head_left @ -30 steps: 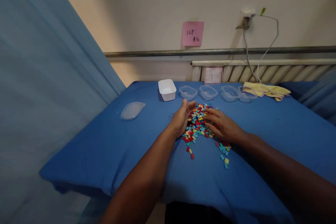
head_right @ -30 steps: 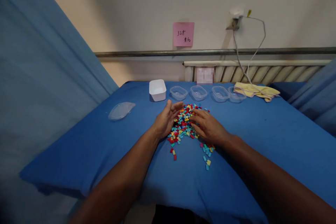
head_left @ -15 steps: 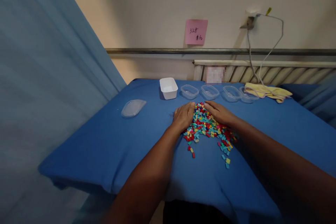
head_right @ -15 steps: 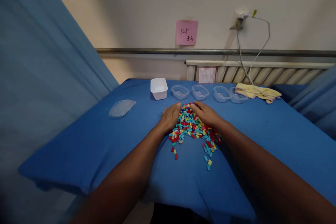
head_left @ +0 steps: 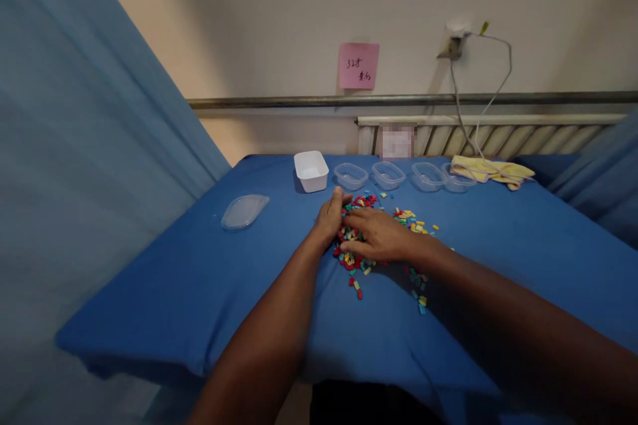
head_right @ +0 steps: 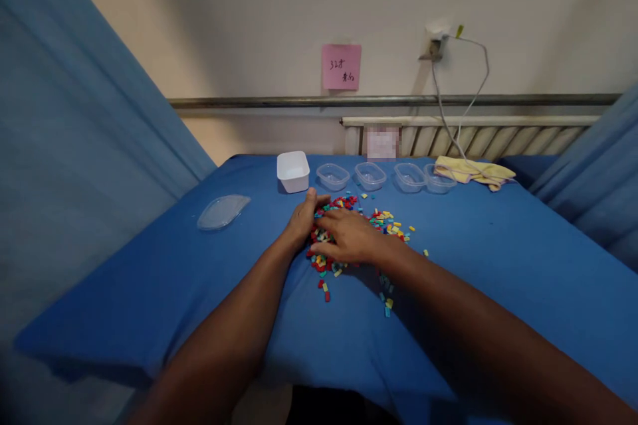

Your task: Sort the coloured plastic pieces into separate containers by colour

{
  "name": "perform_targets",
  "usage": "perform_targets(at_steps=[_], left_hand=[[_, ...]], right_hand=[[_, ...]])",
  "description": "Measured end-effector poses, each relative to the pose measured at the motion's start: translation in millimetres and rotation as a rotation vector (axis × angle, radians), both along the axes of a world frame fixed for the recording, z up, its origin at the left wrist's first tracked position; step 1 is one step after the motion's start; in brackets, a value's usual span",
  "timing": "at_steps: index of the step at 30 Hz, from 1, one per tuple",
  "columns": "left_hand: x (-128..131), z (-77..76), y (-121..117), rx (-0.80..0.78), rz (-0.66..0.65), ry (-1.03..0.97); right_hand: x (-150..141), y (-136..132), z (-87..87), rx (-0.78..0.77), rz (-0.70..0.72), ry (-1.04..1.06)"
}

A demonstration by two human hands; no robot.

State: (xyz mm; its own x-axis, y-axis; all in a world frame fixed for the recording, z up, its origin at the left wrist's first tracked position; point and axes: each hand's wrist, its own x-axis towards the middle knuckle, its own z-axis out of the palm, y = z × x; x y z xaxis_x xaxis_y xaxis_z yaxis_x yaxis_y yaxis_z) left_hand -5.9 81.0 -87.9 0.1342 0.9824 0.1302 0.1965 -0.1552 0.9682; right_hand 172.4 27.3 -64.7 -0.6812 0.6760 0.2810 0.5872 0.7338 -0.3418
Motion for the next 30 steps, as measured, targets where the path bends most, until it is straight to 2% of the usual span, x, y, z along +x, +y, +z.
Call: perform_targets(at_steps=[5,10,13,16,20,23,27,30], left_hand=[[-5,1.8,-2,0.022,-0.092,0.097],[-5,-2.1,-10,0.193,-0.202,0.385],[0,1.1,-21,0.259,-0.294,0.533],[13,7.0,-36,0.279,-0.402,0.537],[35,12.4,-57,0.316,-0.499,0.588],[43,19.0,-75,0.382,-0.589,0.726],[29,37.8,-105,0.432,-0.701,0.941],[5,48.5,-124,0.445,-0.677,1.063]], right_hand=[[-2,-34,0.1,0.132,-0.005,-0.161],[35,-47,-11.1,0.171,-0.099,-0.157],[69,-49,-22.8,0.138,-0.175,-0.111],[97,-55,-35.2,0.102,-0.217,-0.035],[116,-69,-45.4,0.043,-0.264,0.062],[126,-85,-45.9,-0.034,-0.219,0.12],[153,-106,-42.2,-0.121,-0.195,0.129],[176,-116,-44.0,-0.17,-0.33,0.058]])
